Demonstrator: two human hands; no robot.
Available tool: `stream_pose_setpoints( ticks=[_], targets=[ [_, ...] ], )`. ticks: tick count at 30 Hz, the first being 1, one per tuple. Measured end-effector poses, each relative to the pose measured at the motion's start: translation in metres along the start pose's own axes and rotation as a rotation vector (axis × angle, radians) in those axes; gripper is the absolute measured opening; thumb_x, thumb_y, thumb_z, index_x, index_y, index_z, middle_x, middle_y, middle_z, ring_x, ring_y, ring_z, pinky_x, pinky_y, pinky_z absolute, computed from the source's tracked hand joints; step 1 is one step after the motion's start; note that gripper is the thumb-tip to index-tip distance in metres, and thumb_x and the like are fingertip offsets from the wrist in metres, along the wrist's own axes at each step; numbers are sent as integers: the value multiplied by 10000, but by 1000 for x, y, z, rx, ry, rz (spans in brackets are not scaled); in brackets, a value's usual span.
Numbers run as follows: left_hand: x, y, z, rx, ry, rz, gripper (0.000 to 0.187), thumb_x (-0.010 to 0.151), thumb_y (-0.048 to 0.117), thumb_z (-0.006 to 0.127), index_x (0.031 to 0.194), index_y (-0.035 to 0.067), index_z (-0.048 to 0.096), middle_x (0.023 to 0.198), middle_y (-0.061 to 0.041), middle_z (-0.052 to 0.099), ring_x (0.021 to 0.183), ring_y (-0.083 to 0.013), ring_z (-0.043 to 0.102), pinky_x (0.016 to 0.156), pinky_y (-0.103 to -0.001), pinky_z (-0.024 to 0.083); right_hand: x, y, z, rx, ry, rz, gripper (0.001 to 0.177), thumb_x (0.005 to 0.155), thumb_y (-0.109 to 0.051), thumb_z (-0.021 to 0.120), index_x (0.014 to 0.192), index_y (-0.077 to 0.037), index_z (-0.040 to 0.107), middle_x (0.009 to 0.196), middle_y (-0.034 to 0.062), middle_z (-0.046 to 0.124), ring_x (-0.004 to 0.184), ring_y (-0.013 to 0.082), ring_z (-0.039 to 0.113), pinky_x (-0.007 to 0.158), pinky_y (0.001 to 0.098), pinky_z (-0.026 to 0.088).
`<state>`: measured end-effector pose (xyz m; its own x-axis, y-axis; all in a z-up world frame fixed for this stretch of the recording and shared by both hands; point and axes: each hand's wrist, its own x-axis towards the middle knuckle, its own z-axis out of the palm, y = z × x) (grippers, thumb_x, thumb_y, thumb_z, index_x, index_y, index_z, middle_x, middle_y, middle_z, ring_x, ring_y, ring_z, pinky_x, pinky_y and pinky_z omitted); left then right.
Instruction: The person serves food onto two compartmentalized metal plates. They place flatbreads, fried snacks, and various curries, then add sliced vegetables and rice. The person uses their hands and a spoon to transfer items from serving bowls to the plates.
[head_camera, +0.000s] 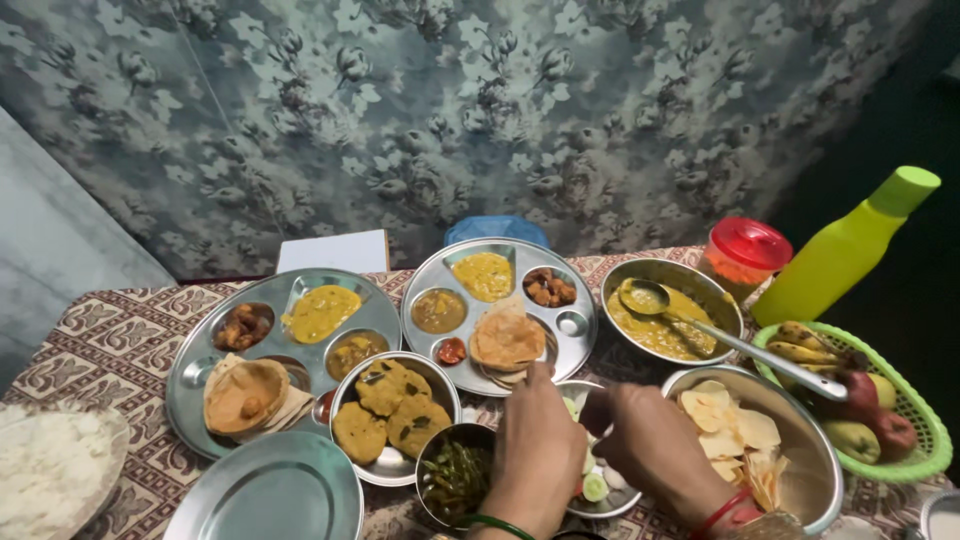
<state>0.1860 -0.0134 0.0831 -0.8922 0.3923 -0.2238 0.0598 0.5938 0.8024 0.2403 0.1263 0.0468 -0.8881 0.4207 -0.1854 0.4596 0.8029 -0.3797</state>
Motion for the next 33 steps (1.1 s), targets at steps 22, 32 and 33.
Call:
stream_pose_setpoints(
  ticks=[22, 32, 33],
  targets=[
    [27, -50, 109, -132, 164, -439, 571, 1016, 385, 512, 1418, -5, 401, 1463, -289, 437, 1377, -424, 451, 1148, -483, 377, 19, 64, 73, -233, -213, -608, 114, 736, -214, 759, 791, -117, 737, 775, 135, 710, 775, 343, 700, 662, 450, 551],
    [-21, 15, 2, -179, 344, -137, 416, 952, 294, 550, 1322, 117, 621, 1316, -153, 686, 1242, -309, 657, 1060, -400, 502, 8, -20, -9, 295, -222, -350, 383, 769, -177, 731, 1139, -79, 714, 1006, 154, 783, 909, 298, 768, 800, 406, 575],
    [-24, 11, -10, -170, 412, -114, 406, 952, 298, 563, 1306, 113, 638, 1304, -157, 697, 1237, -312, 663, 1055, -403, 509, 3, -31, -12, 306, -232, -347, 474, 754, -172, 736, 1224, -122, 718, 1066, 119, 800, 941, 280, 772, 829, 392, 574]
  ],
)
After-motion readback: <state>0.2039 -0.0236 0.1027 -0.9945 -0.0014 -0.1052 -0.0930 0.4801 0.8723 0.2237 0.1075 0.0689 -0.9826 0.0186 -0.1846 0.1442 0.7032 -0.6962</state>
